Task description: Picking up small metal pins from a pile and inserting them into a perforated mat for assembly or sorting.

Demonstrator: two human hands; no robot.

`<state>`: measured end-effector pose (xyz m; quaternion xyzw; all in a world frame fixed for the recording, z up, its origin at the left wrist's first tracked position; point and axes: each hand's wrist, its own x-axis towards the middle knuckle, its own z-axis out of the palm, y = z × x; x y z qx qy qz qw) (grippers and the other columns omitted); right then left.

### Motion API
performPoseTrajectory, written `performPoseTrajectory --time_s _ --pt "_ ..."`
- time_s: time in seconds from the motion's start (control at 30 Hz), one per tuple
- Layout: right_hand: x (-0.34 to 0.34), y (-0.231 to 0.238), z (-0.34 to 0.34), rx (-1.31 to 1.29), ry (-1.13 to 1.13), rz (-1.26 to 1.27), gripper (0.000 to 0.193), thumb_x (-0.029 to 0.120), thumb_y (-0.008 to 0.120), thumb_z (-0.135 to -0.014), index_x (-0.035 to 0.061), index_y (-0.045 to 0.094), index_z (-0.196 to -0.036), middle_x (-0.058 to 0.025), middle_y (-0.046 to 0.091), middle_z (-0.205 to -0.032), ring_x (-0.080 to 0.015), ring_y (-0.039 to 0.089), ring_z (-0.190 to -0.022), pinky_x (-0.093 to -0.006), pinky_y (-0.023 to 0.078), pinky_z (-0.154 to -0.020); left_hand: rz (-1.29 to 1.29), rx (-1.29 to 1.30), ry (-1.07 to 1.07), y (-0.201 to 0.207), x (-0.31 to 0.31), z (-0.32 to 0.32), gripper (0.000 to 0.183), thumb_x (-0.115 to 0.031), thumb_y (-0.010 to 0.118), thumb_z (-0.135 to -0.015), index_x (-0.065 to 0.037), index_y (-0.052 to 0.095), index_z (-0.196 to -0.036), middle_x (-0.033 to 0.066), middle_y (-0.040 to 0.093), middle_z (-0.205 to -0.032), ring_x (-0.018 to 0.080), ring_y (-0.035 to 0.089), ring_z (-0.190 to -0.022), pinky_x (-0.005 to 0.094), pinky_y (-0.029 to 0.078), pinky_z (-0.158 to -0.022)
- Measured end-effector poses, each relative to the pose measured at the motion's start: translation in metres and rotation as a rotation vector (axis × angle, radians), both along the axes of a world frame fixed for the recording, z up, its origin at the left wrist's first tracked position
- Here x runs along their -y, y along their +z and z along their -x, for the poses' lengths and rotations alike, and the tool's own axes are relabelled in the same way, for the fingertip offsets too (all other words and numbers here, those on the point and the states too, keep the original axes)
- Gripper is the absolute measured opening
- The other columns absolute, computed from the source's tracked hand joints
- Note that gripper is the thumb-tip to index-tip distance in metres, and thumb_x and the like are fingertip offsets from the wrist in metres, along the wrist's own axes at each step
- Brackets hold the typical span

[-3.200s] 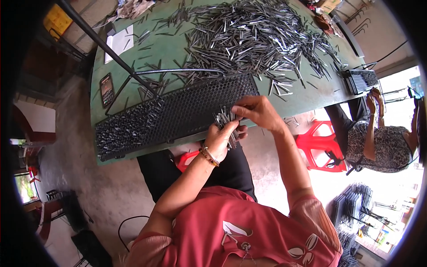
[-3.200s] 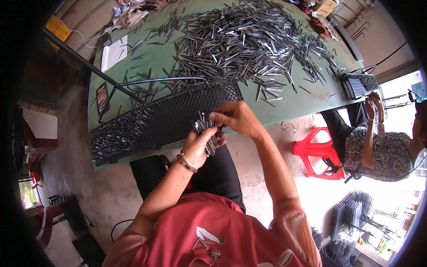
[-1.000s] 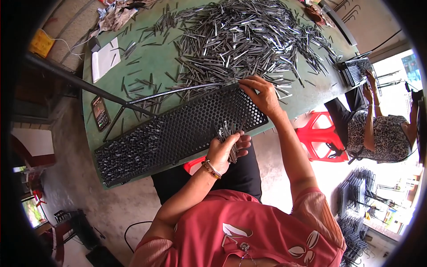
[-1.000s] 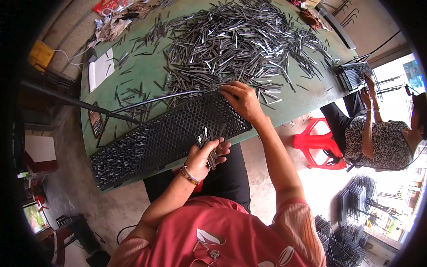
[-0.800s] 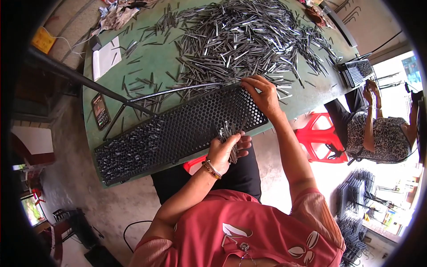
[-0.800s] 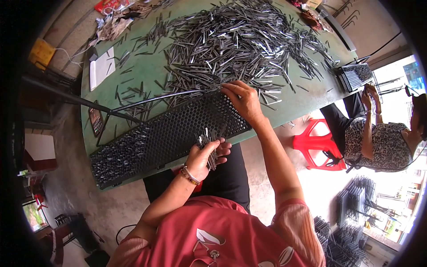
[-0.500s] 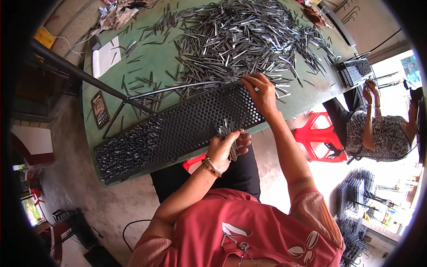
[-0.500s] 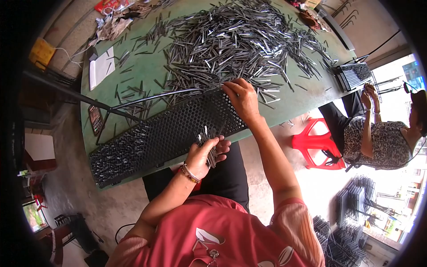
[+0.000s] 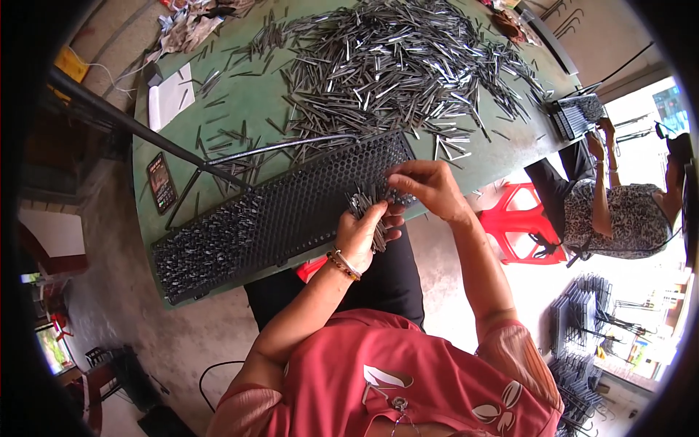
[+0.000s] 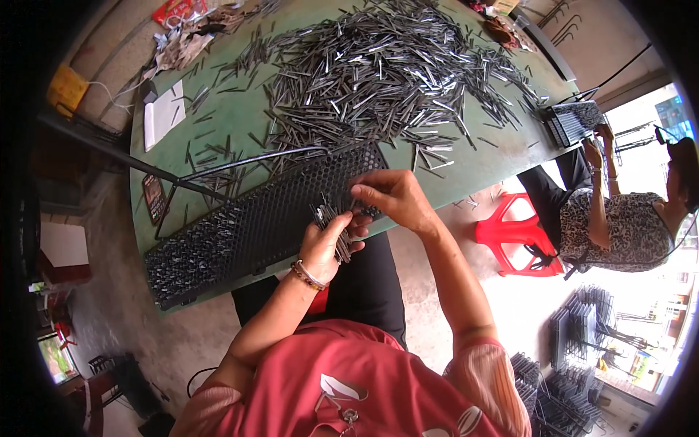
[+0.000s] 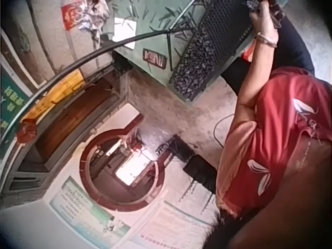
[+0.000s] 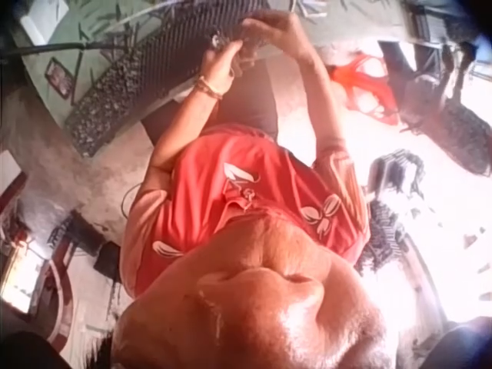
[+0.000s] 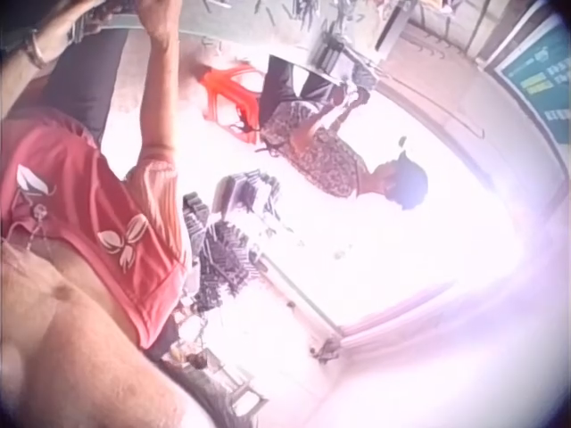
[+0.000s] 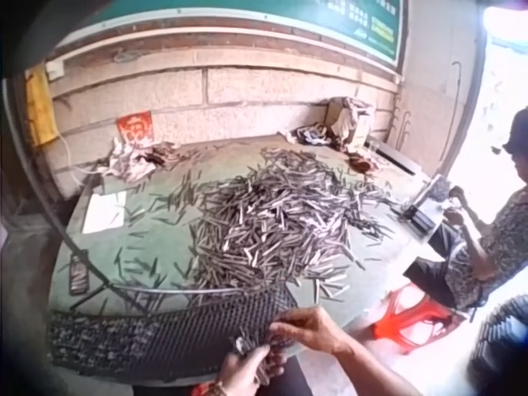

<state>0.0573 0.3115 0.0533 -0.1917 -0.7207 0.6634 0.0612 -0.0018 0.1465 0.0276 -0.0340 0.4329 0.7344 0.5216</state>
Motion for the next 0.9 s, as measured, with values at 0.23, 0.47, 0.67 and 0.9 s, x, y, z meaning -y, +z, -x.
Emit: performPoseTrajectory --time_s 0.23,0.47,0.67,0.9 --pt "-0.038 -0.011 0.033 -0.293 -0.363 -0.674 0.017 0.009 0.065 -0.082 0.0014 0.066 -0.096 -0.0097 0.063 -0.081 -0.0164 0.058 -0.062 -0.0259 0.046 -0.058 -0.002 0.080 -0.236 0.000 0.001 0.000 0.026 -0.019 0.056 -0.088 -0.001 0.060 -0.105 0.0066 0.064 -0.090 0.0061 0.049 -0.063 0.0191 0.038 -0.050" --pt "-0.048 -0.039 0.044 -0.326 -0.269 -0.856 0.018 0.011 0.064 -0.081 0.0027 0.066 -0.097 -0.0105 0.061 -0.080 -0.0272 0.060 -0.068 -0.0330 0.048 -0.060 0.021 0.112 -0.254 -0.007 0.006 -0.001 0.020 -0.014 0.055 -0.087 -0.002 0.062 -0.102 0.0041 0.063 -0.088 0.0075 0.055 -0.065 0.0231 0.047 -0.052" --pt "-0.042 -0.043 0.043 -0.250 -0.129 -1.096 0.019 0.015 0.062 -0.083 0.0041 0.066 -0.098 -0.0116 0.059 -0.091 -0.0309 0.058 -0.081 -0.0367 0.047 -0.074 0.004 0.125 -0.238 -0.005 0.007 -0.001 0.027 -0.017 0.055 -0.087 -0.001 0.061 -0.108 0.0019 0.059 -0.087 0.0107 0.058 -0.076 0.0290 0.054 -0.068" --pt "-0.015 -0.007 0.000 0.008 0.101 -0.421 0.029 0.027 0.066 -0.084 -0.0023 0.066 -0.087 -0.0120 0.061 -0.075 -0.0160 0.058 -0.068 -0.0310 0.045 -0.060 -0.093 0.157 -0.140 -0.006 0.005 -0.007 0.023 -0.015 0.055 -0.089 -0.001 0.060 -0.106 0.0049 0.060 -0.087 0.0141 0.058 -0.077 0.0349 0.056 -0.071"
